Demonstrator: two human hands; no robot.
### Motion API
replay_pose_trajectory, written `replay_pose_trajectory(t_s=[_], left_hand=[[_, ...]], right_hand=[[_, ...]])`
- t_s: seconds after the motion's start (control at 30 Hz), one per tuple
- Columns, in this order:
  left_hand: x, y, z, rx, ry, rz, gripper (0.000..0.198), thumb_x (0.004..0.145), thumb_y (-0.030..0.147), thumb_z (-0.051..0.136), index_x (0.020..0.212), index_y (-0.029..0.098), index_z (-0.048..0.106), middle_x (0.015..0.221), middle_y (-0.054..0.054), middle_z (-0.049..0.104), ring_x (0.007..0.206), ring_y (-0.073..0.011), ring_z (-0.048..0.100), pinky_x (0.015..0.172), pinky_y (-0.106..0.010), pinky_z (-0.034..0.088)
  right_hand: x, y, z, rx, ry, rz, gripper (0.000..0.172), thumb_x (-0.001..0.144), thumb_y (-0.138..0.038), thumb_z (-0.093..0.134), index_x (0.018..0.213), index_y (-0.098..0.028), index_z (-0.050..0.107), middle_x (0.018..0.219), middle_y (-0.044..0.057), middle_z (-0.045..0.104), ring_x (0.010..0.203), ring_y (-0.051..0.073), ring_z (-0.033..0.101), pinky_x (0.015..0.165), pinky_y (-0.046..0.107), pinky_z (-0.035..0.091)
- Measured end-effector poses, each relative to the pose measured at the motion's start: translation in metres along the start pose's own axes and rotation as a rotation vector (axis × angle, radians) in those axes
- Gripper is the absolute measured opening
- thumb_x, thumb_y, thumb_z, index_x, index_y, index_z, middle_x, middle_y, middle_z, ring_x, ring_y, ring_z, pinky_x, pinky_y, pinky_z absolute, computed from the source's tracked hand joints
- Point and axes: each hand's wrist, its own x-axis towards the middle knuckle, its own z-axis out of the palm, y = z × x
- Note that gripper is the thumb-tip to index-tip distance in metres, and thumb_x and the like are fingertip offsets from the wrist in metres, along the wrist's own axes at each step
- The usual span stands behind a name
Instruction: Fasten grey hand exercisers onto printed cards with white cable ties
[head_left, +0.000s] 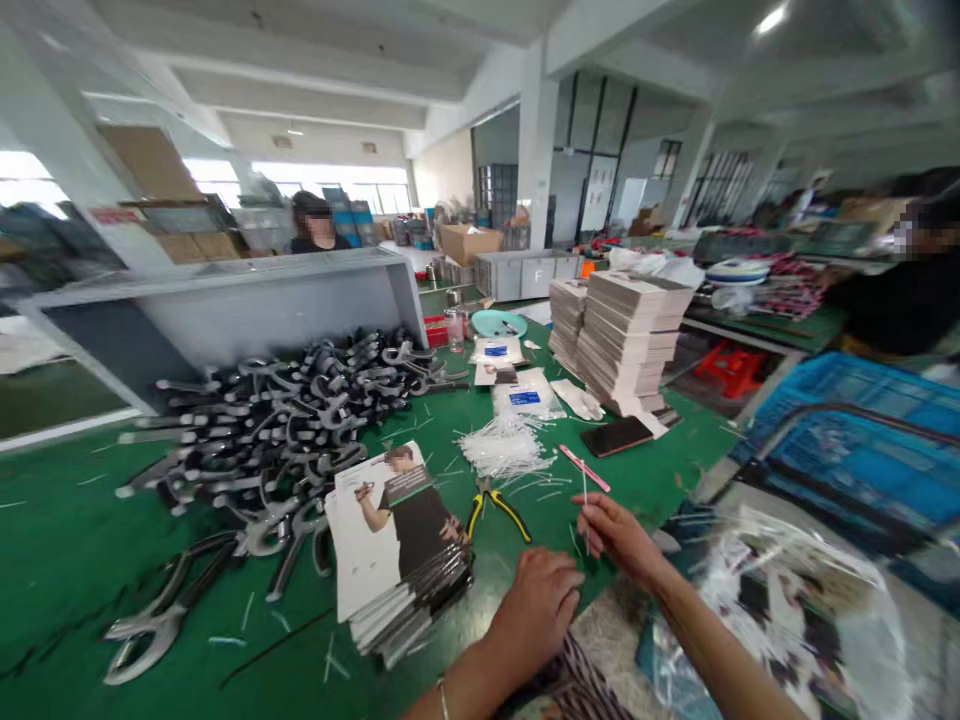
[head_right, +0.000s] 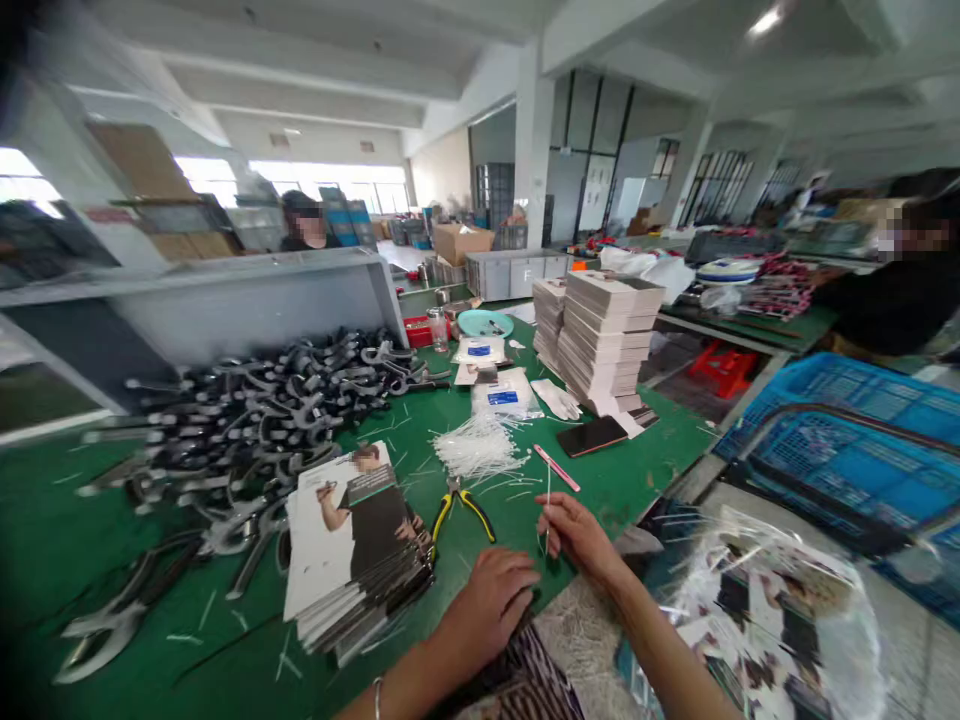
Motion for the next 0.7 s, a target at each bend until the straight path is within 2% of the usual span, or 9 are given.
replay_pose_trajectory(t_s=[0.13, 0.23, 0.37, 0.5, 0.63, 0.7], left_hand=[[-0.005, 0.019, -0.044, -0.138, 0.236, -0.215, 0.017, 0.093, 0.021, 0.056, 0.104, 0.019, 0.069, 0.097, -0.006, 0.069, 0.095, -0.0192, 0.063, 0.087, -0.032, 0.046], [-0.008, 0.029, -0.081, -0.27, 0.415, -0.346, 0.022, 0.092, 0.032, 0.059, 0.107, 0.02, 0.069, 0.091, -0.004, 0.065, 0.082, -0.0169, 0.061, 0.074, -0.028, 0.047], [-0.018, 0.033, -0.118, -0.619, 0.443, -0.476, 0.034, 0.09, 0.042, 0.059, 0.116, 0.02, 0.068, 0.097, -0.006, 0.066, 0.064, -0.0113, 0.056, 0.055, -0.023, 0.042], [-0.032, 0.032, -0.14, -0.945, 0.472, -0.505, 0.032, 0.09, 0.04, 0.062, 0.108, 0.015, 0.072, 0.086, -0.006, 0.068, 0.058, -0.0067, 0.051, 0.053, -0.018, 0.037], [-0.041, 0.027, -0.154, -1.132, 0.569, -0.437, 0.026, 0.088, 0.035, 0.066, 0.099, 0.012, 0.073, 0.065, -0.001, 0.061, 0.052, -0.0043, 0.045, 0.053, -0.017, 0.035], [-0.044, 0.023, -0.158, -1.157, 0.619, -0.422, 0.021, 0.086, 0.031, 0.07, 0.095, 0.013, 0.072, 0.067, -0.001, 0.063, 0.051, -0.004, 0.045, 0.052, -0.017, 0.035]], right_hand=[[-0.01, -0.011, 0.031, 0.023, -0.168, 0.074, 0.022, 0.094, -0.037, 0.061, 0.098, -0.016, 0.056, 0.061, -0.004, 0.062, 0.036, 0.003, 0.036, 0.037, 0.014, 0.036], [-0.012, -0.012, 0.066, 0.13, -0.365, 0.158, 0.019, 0.097, -0.036, 0.057, 0.094, -0.016, 0.058, 0.053, -0.006, 0.056, 0.033, 0.002, 0.029, 0.034, 0.013, 0.029], [-0.009, -0.001, 0.117, 0.356, -0.625, 0.269, 0.021, 0.097, -0.037, 0.056, 0.093, -0.018, 0.059, 0.044, -0.011, 0.042, 0.03, 0.003, 0.027, 0.035, 0.014, 0.032], [-0.002, 0.01, 0.153, 0.529, -0.761, 0.366, 0.02, 0.098, -0.036, 0.054, 0.094, -0.018, 0.06, 0.043, -0.011, 0.038, 0.028, 0.002, 0.024, 0.033, 0.013, 0.032], [0.003, 0.012, 0.17, 0.632, -0.8, 0.468, 0.019, 0.098, -0.035, 0.055, 0.092, -0.017, 0.06, 0.043, -0.012, 0.033, 0.029, 0.002, 0.018, 0.032, 0.012, 0.032], [0.004, 0.013, 0.174, 0.656, -0.821, 0.505, 0.02, 0.097, -0.037, 0.056, 0.09, -0.018, 0.059, 0.043, -0.013, 0.031, 0.029, 0.002, 0.016, 0.031, 0.012, 0.032]])
